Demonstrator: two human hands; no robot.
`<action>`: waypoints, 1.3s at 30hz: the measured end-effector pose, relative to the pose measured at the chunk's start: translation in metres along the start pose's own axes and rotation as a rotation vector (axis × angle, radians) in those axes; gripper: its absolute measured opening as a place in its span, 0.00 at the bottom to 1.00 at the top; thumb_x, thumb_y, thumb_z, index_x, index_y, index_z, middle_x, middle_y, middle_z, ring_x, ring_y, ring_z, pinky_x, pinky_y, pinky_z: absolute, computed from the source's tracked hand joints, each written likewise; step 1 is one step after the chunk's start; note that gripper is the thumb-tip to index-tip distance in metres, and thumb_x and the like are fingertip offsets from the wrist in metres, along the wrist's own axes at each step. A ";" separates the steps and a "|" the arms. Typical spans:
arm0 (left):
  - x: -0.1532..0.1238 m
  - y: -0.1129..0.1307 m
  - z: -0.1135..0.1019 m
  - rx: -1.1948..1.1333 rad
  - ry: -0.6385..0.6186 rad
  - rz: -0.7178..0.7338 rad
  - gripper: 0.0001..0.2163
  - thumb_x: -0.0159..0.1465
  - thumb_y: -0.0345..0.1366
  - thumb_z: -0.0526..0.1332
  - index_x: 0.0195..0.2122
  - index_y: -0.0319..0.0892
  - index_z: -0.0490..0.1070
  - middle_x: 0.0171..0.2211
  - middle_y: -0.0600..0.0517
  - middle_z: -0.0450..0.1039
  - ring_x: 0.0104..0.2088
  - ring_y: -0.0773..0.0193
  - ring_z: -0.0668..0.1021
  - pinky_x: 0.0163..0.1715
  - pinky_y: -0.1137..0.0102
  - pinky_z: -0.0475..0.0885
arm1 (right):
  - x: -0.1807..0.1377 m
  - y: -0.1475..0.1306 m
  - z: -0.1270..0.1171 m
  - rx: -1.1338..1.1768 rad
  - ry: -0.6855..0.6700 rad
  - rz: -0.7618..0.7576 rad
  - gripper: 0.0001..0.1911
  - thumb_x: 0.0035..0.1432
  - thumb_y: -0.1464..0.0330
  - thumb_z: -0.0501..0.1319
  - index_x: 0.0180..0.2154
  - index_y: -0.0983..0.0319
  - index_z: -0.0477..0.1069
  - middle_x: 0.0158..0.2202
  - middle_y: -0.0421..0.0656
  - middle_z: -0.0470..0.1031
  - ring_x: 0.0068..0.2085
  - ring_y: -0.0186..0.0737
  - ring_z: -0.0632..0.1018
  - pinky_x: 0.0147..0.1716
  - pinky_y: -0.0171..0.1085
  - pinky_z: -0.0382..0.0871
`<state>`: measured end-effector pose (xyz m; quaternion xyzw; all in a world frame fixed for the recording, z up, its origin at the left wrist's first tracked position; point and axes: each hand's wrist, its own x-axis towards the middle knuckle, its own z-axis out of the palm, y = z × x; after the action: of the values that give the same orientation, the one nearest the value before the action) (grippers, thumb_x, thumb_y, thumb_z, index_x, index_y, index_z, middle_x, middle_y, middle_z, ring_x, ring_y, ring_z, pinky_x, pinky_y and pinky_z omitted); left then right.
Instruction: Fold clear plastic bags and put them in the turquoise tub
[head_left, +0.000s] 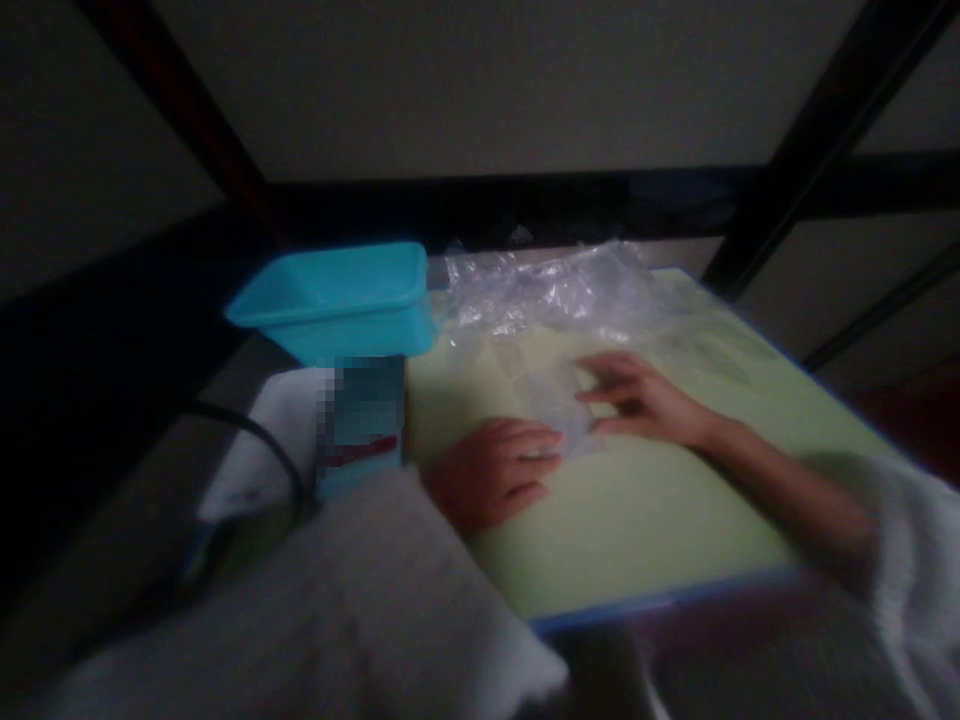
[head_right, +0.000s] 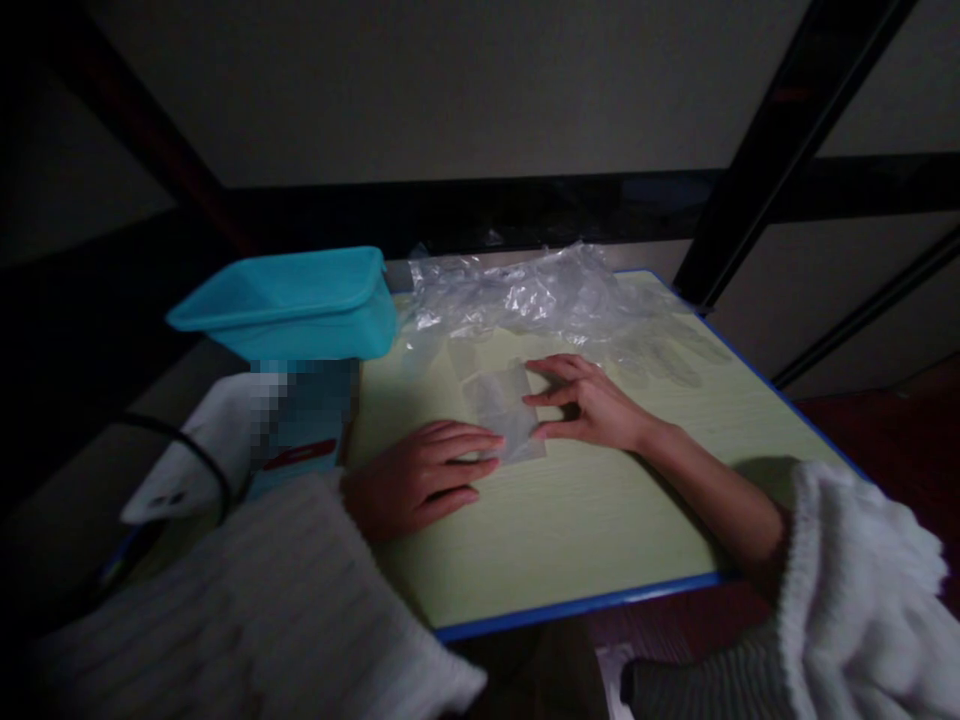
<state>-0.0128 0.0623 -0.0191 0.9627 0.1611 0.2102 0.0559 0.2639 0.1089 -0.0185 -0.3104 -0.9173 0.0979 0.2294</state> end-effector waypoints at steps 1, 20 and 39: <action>0.000 0.000 0.000 -0.001 0.000 -0.001 0.13 0.65 0.36 0.56 0.46 0.37 0.73 0.51 0.41 0.72 0.52 0.55 0.74 0.51 0.57 0.69 | 0.001 0.001 0.000 -0.008 -0.004 0.015 0.24 0.53 0.53 0.64 0.48 0.58 0.75 0.60 0.52 0.64 0.59 0.55 0.64 0.55 0.55 0.58; 0.001 0.001 0.000 -0.020 -0.001 -0.007 0.13 0.65 0.36 0.56 0.46 0.37 0.73 0.51 0.41 0.72 0.52 0.54 0.73 0.50 0.56 0.69 | 0.008 0.014 0.001 -0.142 -0.143 0.178 0.41 0.48 0.46 0.63 0.60 0.57 0.62 0.67 0.52 0.47 0.66 0.67 0.45 0.59 0.65 0.43; 0.000 -0.001 0.001 -0.029 0.005 -0.010 0.13 0.64 0.37 0.57 0.46 0.38 0.73 0.51 0.42 0.73 0.51 0.54 0.74 0.50 0.56 0.69 | 0.013 0.009 -0.005 0.247 0.085 0.083 0.17 0.54 0.56 0.64 0.40 0.58 0.78 0.57 0.49 0.69 0.61 0.52 0.63 0.60 0.55 0.52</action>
<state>-0.0123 0.0630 -0.0198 0.9604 0.1632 0.2145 0.0703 0.2620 0.1240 -0.0125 -0.3216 -0.8740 0.2061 0.3002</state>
